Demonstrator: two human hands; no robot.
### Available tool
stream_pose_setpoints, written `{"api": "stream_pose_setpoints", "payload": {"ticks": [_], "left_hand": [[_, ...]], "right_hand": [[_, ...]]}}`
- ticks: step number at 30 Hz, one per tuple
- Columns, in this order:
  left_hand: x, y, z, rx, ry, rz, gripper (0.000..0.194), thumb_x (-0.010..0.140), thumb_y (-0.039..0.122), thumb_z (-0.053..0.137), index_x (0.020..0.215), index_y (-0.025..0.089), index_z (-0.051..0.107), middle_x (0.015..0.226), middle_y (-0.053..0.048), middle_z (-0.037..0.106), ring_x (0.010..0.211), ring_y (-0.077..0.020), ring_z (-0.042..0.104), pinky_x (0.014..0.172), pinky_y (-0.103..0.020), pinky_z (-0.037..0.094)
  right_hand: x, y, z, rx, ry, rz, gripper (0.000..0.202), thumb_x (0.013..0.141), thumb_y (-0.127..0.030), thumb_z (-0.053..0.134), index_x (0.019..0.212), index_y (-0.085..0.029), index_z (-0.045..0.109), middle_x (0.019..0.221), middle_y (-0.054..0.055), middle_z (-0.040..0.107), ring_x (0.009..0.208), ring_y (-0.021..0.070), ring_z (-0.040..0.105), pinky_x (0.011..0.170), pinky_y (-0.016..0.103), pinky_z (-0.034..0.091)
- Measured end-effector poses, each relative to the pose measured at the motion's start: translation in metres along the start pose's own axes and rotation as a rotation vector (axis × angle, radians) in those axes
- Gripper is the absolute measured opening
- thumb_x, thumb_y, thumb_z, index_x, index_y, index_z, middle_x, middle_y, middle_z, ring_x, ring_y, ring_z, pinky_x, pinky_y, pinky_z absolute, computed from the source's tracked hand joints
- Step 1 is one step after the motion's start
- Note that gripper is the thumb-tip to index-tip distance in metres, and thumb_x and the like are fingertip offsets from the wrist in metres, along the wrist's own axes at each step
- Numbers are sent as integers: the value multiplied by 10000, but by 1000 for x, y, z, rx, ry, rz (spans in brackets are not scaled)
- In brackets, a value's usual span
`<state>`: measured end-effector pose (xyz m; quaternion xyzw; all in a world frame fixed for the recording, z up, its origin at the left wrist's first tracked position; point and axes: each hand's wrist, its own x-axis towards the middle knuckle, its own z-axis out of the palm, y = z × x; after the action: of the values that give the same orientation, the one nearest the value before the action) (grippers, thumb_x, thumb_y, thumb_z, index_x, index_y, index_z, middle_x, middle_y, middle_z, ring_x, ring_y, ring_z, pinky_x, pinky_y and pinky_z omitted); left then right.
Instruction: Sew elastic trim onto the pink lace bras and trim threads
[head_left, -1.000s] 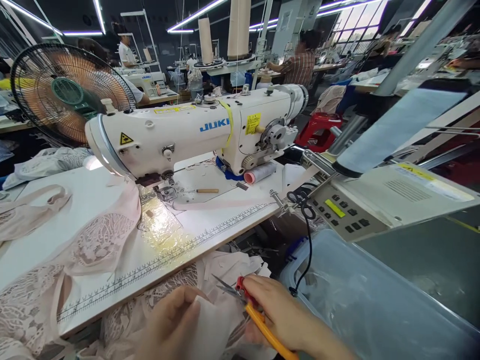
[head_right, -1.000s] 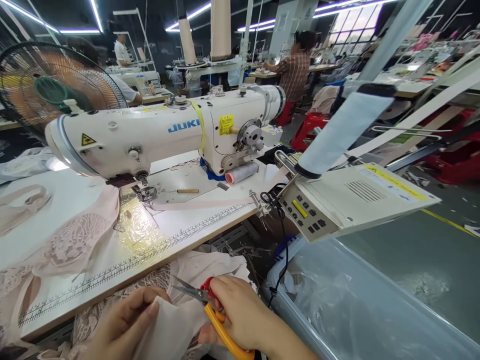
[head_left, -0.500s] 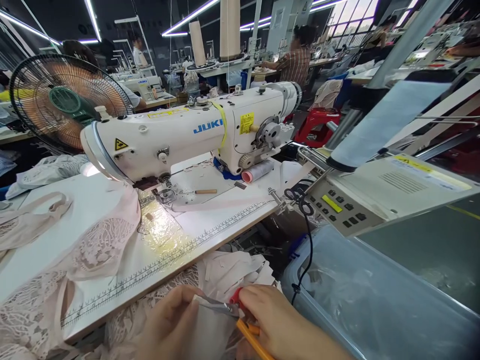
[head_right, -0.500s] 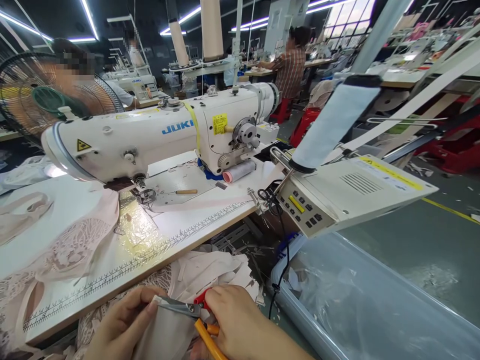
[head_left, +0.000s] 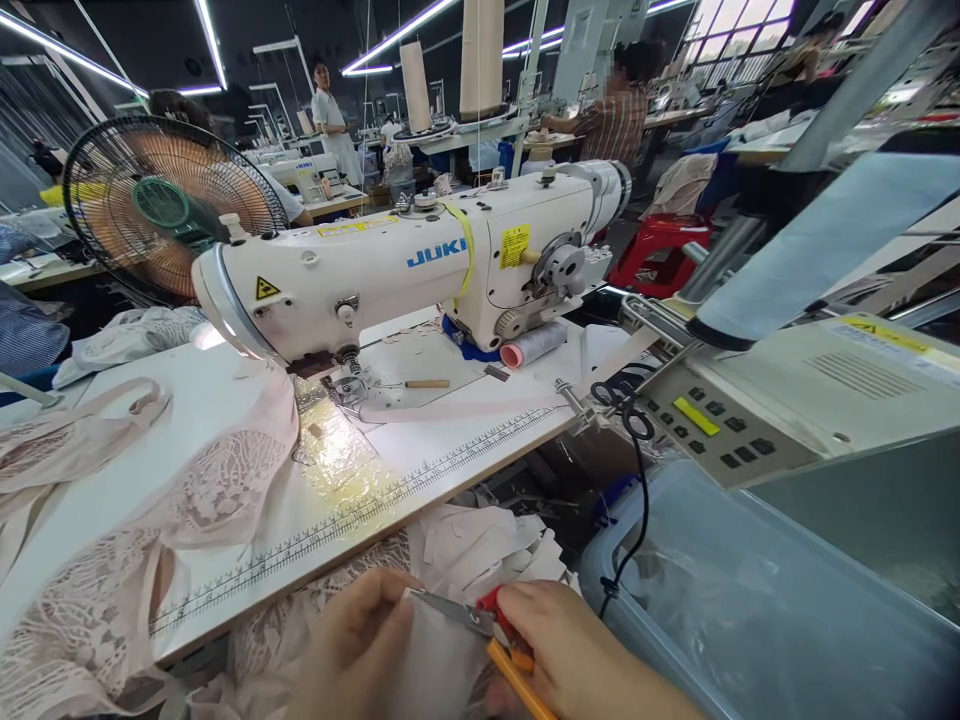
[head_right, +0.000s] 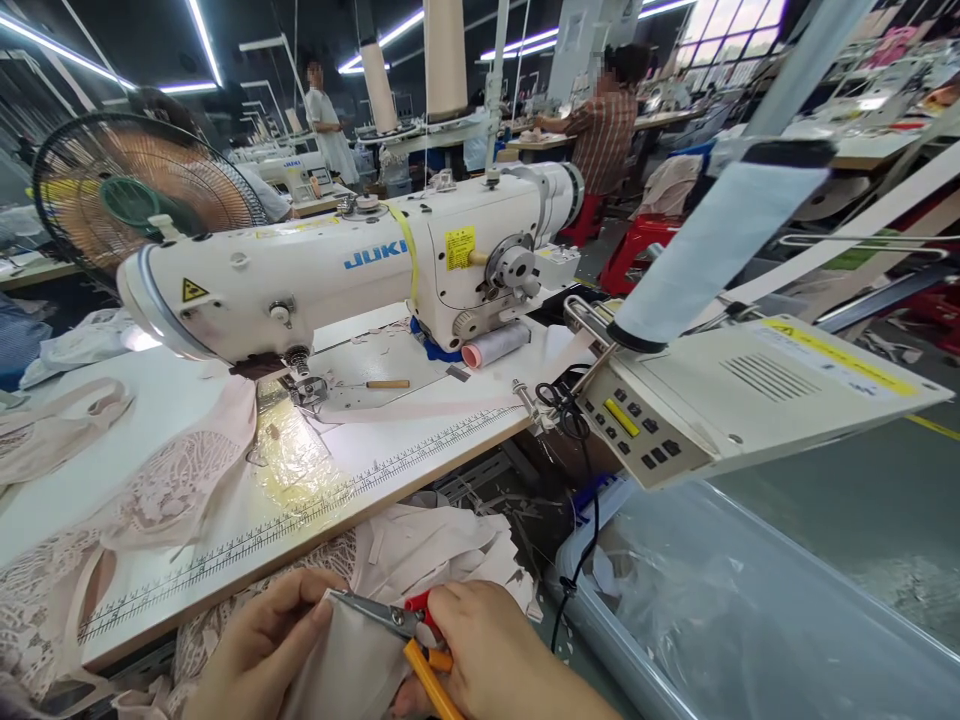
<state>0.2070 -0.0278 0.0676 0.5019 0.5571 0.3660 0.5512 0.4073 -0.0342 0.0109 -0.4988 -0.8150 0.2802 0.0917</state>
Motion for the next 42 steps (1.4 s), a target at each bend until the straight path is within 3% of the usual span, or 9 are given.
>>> {"api": "stream_pose_setpoints", "payload": {"ticks": [6, 15, 20, 23, 26, 31, 36, 39, 42], "left_hand": [[0, 0, 1, -4, -20, 4, 240, 748, 422, 636, 668, 196, 626, 740, -26, 631, 694, -181, 570, 568, -214, 435], [1, -5, -1, 26, -71, 44, 225, 793, 391, 583, 696, 189, 608, 761, -28, 619, 718, -176, 550, 624, -223, 419], [0, -9, -2, 177, -51, 201, 254, 815, 368, 551, 633, 191, 569, 679, -7, 535, 651, -153, 495, 605, -225, 381], [-4, -12, -3, 224, -60, 170, 208, 809, 342, 562, 671, 193, 605, 641, 2, 541, 611, -140, 489, 572, -215, 376], [-9, -17, -4, 145, -84, 158, 125, 797, 307, 572, 845, 204, 622, 716, -6, 593, 676, -154, 536, 622, -224, 417], [-16, -20, -10, 223, -176, 226, 147, 835, 292, 485, 957, 210, 484, 713, 0, 578, 659, -166, 557, 610, -262, 460], [-31, -24, -43, 786, -162, 232, 326, 808, 135, 362, 1109, 162, 484, 1040, -141, 647, 950, -279, 603, 819, -428, 456], [-48, -33, -78, 983, -89, 120, 305, 823, 136, 335, 1029, 177, 556, 973, -119, 670, 909, -287, 616, 788, -421, 459], [-67, -42, -109, 1012, -31, 58, 264, 846, 194, 341, 926, 193, 593, 912, -86, 668, 850, -267, 618, 739, -380, 457]], "right_hand": [[-1, 0, -2, 3, 37, 5, 499, 689, -704, 508, 643, -221, 390, 671, 44, 597, 604, 197, 552, 523, 293, 313], [0, 6, 5, 111, 34, 18, 512, 744, -697, 427, 603, -226, 285, 600, 28, 543, 558, 174, 493, 520, 286, 294], [1, 4, -16, 295, 236, 43, 521, 663, -699, 566, 624, -219, 365, 643, 16, 497, 578, 167, 445, 529, 281, 338], [7, -9, -26, 582, 320, -69, 459, 658, -613, 648, 786, -198, 503, 805, 45, 562, 706, 190, 509, 626, 292, 417], [15, -28, -26, 839, 231, -148, 303, 727, -449, 650, 845, -199, 527, 843, 30, 582, 730, 168, 526, 653, 275, 436], [26, -52, -19, 866, 178, -135, 148, 746, -284, 608, 767, -199, 489, 726, -13, 506, 633, 125, 458, 573, 238, 404], [33, -46, -16, 660, 344, -82, 136, 795, -298, 542, 735, -208, 459, 709, -5, 494, 620, 137, 461, 549, 242, 403], [37, -35, -14, 598, 379, -34, 172, 806, -331, 541, 719, -212, 454, 709, 7, 514, 631, 150, 488, 555, 249, 418], [41, -29, -11, 575, 351, -18, 192, 790, -348, 572, 713, -211, 462, 718, 16, 534, 635, 155, 506, 562, 253, 432]]}}
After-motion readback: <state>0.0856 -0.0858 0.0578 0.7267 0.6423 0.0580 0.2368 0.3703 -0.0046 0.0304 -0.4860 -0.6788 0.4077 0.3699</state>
